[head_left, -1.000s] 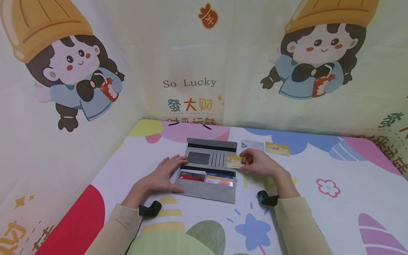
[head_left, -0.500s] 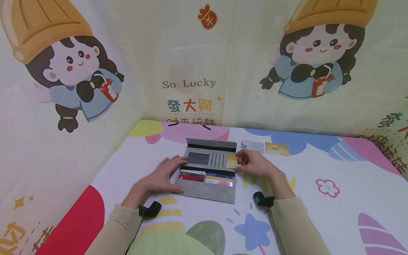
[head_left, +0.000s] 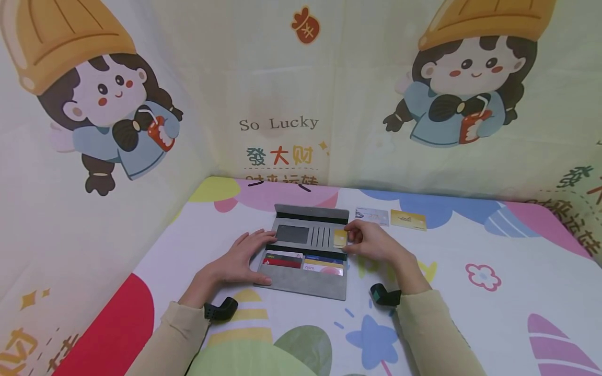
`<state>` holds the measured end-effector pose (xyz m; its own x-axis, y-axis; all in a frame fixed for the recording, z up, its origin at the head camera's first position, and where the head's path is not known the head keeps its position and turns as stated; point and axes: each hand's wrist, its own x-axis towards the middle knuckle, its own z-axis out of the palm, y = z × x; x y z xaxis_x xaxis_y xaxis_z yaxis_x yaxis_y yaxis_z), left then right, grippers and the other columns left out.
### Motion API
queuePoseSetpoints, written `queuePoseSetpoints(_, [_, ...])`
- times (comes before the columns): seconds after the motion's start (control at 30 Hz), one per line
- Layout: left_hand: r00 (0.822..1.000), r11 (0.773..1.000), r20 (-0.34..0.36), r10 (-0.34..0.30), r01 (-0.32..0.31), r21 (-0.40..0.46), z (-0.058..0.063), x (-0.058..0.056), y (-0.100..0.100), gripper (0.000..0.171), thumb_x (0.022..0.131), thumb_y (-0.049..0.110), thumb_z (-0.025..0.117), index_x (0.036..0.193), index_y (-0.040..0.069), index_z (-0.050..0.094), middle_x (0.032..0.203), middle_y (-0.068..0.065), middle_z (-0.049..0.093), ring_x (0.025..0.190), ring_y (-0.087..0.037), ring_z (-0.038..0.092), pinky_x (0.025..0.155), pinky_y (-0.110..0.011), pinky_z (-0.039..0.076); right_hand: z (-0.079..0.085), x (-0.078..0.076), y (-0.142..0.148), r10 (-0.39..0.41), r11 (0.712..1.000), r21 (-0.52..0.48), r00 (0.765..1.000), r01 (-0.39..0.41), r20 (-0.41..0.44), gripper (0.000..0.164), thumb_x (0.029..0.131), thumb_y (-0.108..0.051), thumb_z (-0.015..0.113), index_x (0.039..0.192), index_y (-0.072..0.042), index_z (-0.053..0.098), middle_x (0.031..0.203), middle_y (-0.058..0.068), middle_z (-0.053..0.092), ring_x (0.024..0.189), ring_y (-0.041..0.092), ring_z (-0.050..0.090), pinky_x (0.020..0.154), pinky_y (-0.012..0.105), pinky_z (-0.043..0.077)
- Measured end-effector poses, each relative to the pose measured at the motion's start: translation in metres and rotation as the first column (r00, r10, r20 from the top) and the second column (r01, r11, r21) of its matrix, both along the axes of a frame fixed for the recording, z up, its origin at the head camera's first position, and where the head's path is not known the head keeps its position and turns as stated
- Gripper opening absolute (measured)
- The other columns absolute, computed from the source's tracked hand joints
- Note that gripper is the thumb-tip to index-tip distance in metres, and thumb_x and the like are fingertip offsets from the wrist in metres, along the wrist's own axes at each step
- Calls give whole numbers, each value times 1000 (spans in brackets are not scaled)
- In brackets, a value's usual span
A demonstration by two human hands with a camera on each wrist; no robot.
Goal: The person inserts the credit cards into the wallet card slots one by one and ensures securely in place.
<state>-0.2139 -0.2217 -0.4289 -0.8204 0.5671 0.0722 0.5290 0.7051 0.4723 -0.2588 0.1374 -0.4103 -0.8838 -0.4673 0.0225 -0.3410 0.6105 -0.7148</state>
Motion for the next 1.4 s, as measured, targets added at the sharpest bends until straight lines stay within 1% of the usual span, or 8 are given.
queuePoseSetpoints(0.43, [1000, 1000, 9, 10, -10, -6, 1, 0, 1, 96, 64, 66, 70, 141, 19, 38, 149, 2, 29, 140, -22, 12, 110, -49, 3, 0, 0, -6, -4, 1000, 5, 1000, 4, -4, 45, 75, -18, 78, 112, -3, 58, 83, 3, 55, 76, 18, 50, 68, 32, 43])
queuePoseSetpoints(0.7, [1000, 1000, 18, 23, -22, -13, 2, 1, 2, 97, 63, 66, 70, 142, 21, 37, 149, 3, 28, 140, -22, 12, 110, -49, 3, 0, -2, -8, 8, 1000, 21, 1000, -7, -29, 45, 75, -18, 78, 112, -2, 59, 81, 3, 55, 75, 18, 50, 68, 31, 43])
queuePoseSetpoints(1.0, [999, 999, 22, 30, -30, -15, 1, 0, 3, 97, 62, 66, 71, 142, 21, 37, 149, 4, 28, 140, -21, 11, 111, -48, 3, 1, -2, -9, 17, 999, 32, 999, -16, -29, 44, 76, -17, 77, 114, -1, 60, 79, 4, 53, 73, 18, 49, 66, 31, 41])
queuePoseSetpoints(1.23, [999, 999, 18, 29, -29, -15, 0, 1, 2, 97, 62, 66, 70, 142, 21, 37, 149, 3, 28, 140, -21, 12, 111, -48, 3, 1, -2, -11, 26, 999, 41, 999, -25, -25, 45, 78, -16, 76, 117, 0, 59, 78, 3, 52, 73, 18, 49, 65, 31, 41])
queuePoseSetpoints(1.4, [999, 999, 20, 33, -32, -15, 1, 1, 2, 97, 62, 66, 71, 141, 22, 37, 149, 4, 28, 140, -22, 12, 110, -49, 3, 1, -2, -12, 30, 999, 46, 999, -29, -32, 45, 78, -15, 75, 116, 1, 59, 76, 2, 52, 72, 17, 49, 63, 31, 41])
